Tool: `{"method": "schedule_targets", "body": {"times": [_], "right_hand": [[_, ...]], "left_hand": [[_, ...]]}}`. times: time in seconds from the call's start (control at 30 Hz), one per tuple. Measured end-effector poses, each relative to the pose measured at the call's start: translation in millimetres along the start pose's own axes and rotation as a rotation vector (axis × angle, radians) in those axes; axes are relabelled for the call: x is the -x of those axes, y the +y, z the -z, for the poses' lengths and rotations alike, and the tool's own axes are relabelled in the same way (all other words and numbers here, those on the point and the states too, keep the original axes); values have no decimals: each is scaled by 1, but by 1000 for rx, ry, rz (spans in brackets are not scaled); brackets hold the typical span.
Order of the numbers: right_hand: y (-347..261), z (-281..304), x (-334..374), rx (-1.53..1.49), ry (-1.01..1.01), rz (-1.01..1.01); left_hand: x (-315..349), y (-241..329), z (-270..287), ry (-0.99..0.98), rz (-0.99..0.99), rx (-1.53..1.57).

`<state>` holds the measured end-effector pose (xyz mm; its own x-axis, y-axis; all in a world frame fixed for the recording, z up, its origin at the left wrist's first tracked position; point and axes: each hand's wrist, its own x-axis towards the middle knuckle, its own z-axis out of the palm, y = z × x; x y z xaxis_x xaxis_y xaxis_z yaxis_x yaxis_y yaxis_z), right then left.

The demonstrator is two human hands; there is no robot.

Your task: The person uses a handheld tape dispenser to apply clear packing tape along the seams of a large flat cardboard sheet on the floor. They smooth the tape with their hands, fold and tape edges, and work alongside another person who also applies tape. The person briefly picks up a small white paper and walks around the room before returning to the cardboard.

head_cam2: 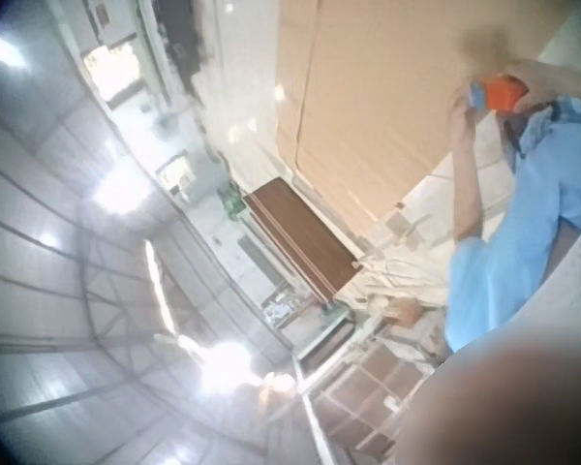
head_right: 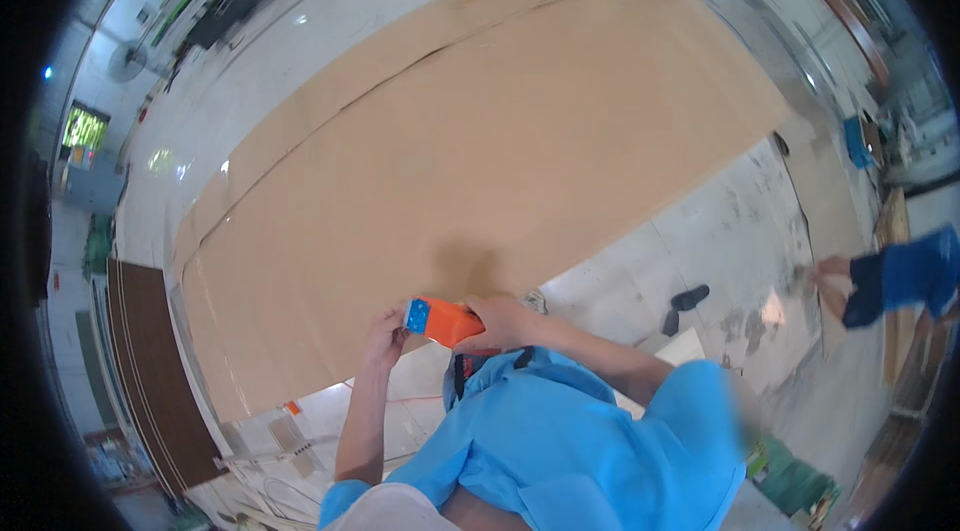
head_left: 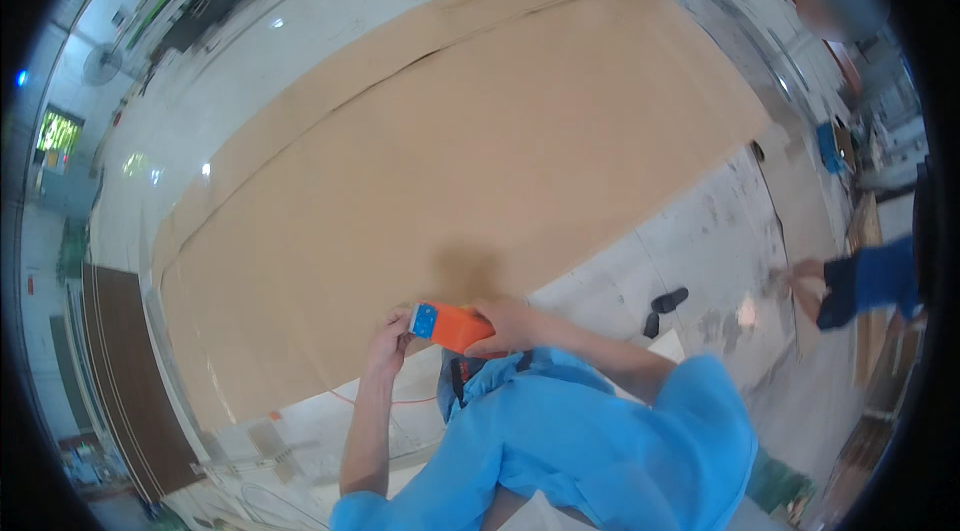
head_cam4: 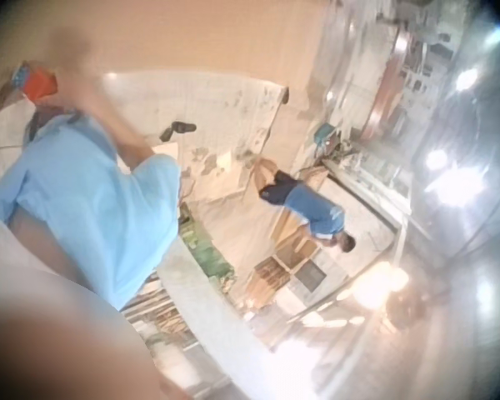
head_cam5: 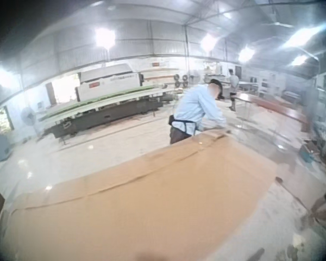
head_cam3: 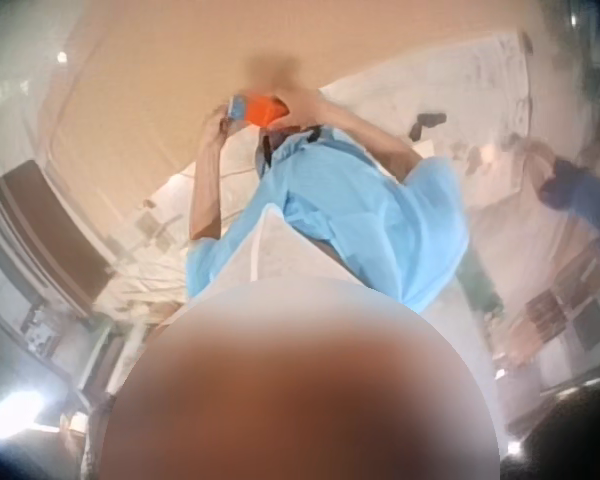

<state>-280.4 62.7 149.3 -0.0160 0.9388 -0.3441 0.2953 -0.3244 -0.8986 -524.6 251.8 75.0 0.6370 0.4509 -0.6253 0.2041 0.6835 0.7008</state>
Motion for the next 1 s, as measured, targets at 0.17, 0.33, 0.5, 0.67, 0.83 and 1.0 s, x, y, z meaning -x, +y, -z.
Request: {"method": "schedule_targets", "body": {"times": [0.17,0.33,0.5,0.67,0.83,1.0], "right_hand": [[-14,-39,-39,-311,164,-132],[-16,-77,-62,-239,339,-335],[-68,-127,-124,-409,482,-464],[-88,-126,-259,-617,567,-380],[-95,-93,-345,-657,611,-342],[-104,-76,-381,-636,679,-346]], "left_hand": [[-84,45,75,288,-132,-636],[-234,207,169,400,-348,-953],[-364,332,209,548,-605,-1063],[-478,417,229,557,-717,-1062],[-546,477,248,579,-871,-1057],[-600,511,269,435,-748,-1161]]}}
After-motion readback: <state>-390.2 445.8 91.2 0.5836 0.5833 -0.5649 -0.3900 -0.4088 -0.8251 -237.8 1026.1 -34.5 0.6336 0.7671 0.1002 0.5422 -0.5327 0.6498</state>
